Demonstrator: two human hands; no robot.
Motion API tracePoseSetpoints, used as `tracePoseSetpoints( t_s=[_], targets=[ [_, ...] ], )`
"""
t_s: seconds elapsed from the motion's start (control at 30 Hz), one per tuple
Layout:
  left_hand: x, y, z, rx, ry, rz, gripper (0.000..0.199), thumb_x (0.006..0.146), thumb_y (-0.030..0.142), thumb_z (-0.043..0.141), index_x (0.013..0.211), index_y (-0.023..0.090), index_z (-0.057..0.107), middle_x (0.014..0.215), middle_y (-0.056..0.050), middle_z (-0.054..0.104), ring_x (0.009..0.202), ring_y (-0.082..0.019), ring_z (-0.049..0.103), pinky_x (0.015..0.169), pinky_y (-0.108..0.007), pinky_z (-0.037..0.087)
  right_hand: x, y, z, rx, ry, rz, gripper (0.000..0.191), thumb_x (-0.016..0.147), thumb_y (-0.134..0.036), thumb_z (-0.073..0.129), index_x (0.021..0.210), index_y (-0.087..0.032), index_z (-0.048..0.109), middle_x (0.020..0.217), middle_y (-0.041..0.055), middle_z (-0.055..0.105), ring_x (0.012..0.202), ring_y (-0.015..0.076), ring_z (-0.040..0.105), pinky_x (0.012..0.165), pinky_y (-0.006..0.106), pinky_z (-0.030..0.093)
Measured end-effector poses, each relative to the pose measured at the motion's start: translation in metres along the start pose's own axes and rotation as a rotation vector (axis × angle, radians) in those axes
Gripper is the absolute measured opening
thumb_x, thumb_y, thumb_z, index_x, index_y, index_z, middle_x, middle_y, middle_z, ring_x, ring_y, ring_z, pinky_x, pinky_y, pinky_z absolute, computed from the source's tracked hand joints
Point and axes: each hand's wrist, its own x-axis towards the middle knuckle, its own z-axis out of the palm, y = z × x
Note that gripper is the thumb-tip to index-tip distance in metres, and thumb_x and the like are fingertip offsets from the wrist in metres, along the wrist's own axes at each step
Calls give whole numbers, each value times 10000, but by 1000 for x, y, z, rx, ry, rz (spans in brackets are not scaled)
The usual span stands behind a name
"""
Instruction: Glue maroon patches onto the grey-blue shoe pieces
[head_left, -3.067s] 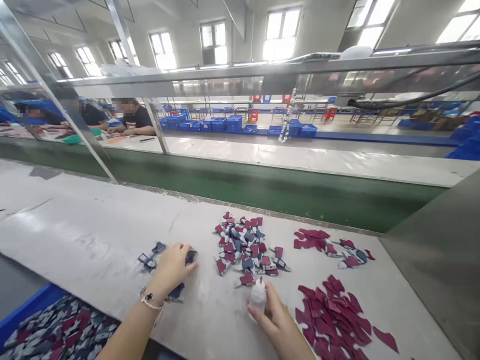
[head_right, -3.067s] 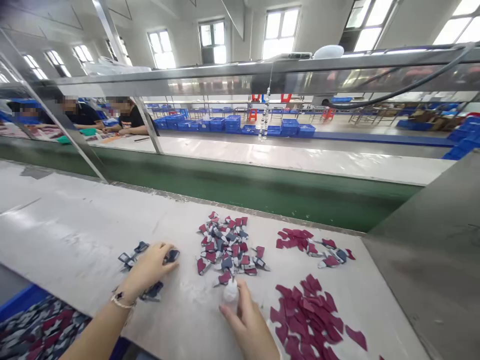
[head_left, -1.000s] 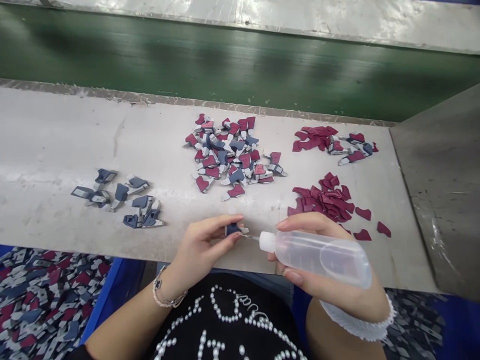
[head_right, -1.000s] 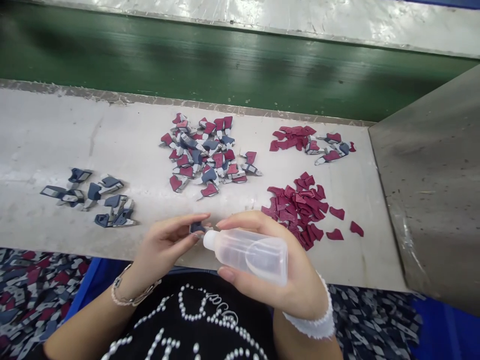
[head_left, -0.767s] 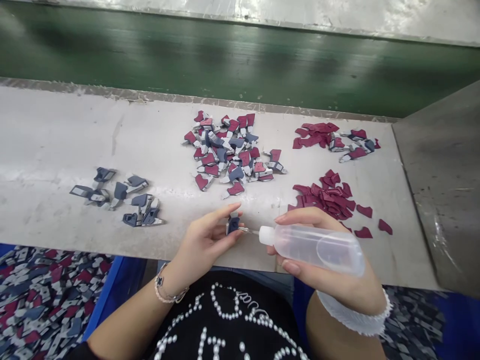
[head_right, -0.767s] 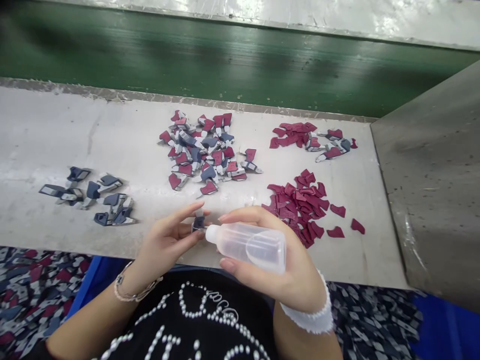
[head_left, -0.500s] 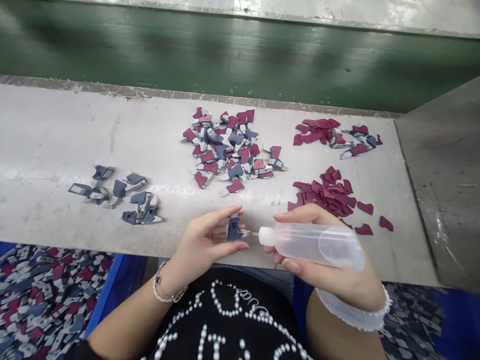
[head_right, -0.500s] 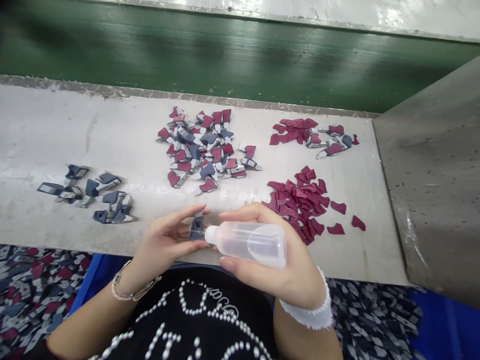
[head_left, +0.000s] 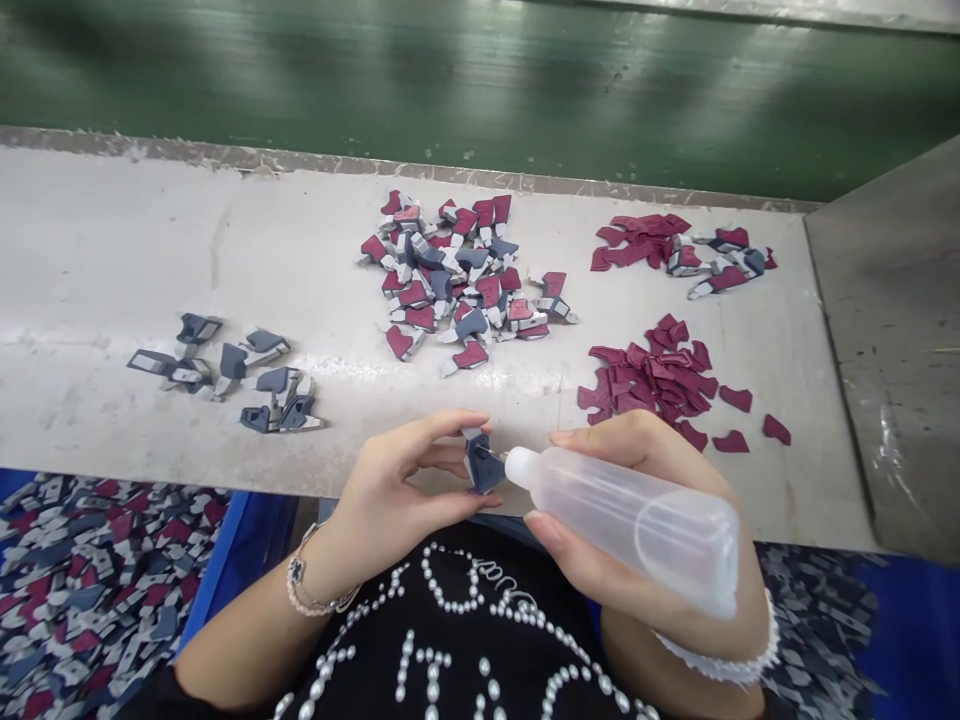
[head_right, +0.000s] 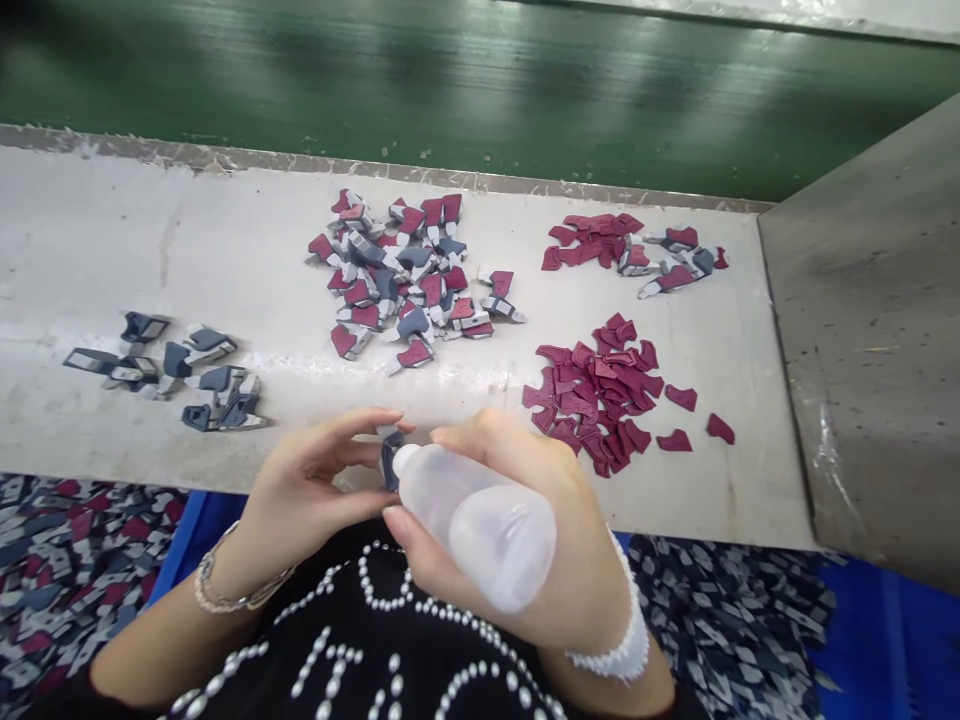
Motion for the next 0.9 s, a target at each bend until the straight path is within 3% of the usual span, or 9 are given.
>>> tracePoseSetpoints(
  t_s=[0.43,0.73,0.9],
  targets=[
    [-2,5,-1,51,11,28,573,756,195,844,1268,320,620,1148,-12,760,907,-168,771,827,-218,648,3,-3,4,-39,-44,-79,285,805,-268,757,1000,-283,550,747,-41,621,542,139,603,494,267,514],
    [-2,8,0,94,48,43,561,738,200,856,1246,296,636,1112,-19,770,891,-175,770,811,-228,652,-3,-5,-1,-2,-51,42,273,825,-283,762,1004,-302,558,778,-23,679,588,180,653,511,310,528],
    [-2,10,2,77,59,49,546,738,191,854,1236,286,652,1111,-31,767,868,-174,768,807,-240,655,-2,-6,0,14,-68,8,305,806,-277,783,1013,-308,562,770,-21,662,551,173,623,498,317,506]
  ],
)
